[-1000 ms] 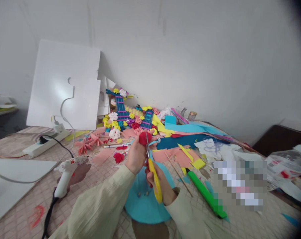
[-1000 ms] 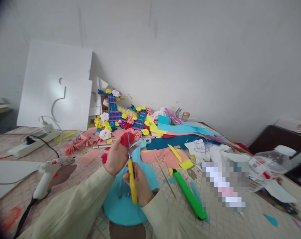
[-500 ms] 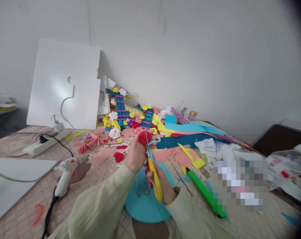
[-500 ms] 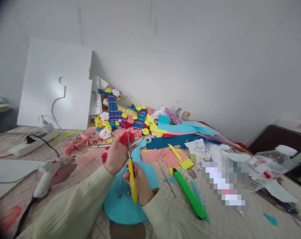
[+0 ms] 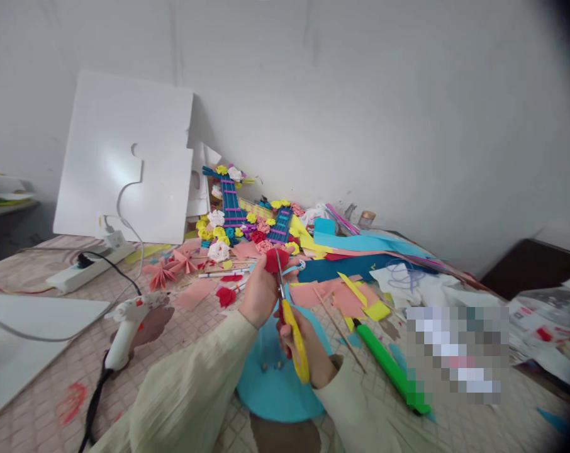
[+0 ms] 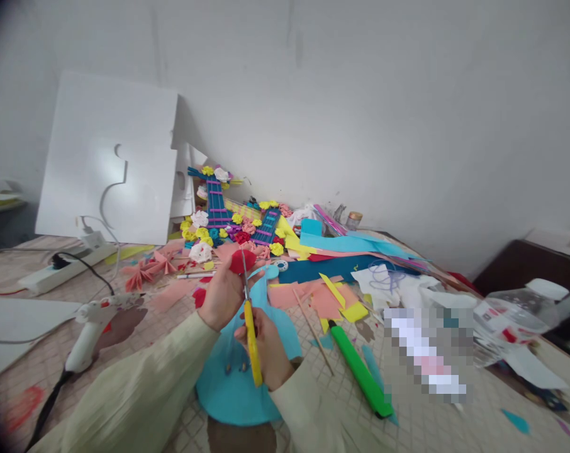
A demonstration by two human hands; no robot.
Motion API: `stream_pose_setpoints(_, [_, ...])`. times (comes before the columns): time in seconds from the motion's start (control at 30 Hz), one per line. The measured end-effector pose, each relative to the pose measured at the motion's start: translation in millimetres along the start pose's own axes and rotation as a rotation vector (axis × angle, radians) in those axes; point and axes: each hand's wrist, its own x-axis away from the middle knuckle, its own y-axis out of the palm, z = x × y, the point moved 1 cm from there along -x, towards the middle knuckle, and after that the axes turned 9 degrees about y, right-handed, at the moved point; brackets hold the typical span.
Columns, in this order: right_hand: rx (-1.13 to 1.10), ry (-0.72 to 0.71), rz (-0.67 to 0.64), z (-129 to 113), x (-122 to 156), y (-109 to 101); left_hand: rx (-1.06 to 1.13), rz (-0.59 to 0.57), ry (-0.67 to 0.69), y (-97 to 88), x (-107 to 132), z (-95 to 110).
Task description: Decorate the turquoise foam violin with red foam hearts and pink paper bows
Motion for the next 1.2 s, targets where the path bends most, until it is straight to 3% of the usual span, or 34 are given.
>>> stream_pose_setpoints(0.27, [0.029, 0.032, 0.014, 9.3, -2.1, -3.7, 0.009, 0.003, 0.015, 2.5, 1.1, 1.3])
stream_pose_setpoints(0.73, [-0.032, 0.062, 0.043, 3.3, 1.2, -3.8, 0.002, 0.003, 0.016, -1.3, -1.0, -0.5])
stream_pose_setpoints(1.2, [-0.080, 0.181, 0.085, -2.2, 1.4, -2.8, 0.006, -0.022, 0.035, -3.1, -2.4, -1.5])
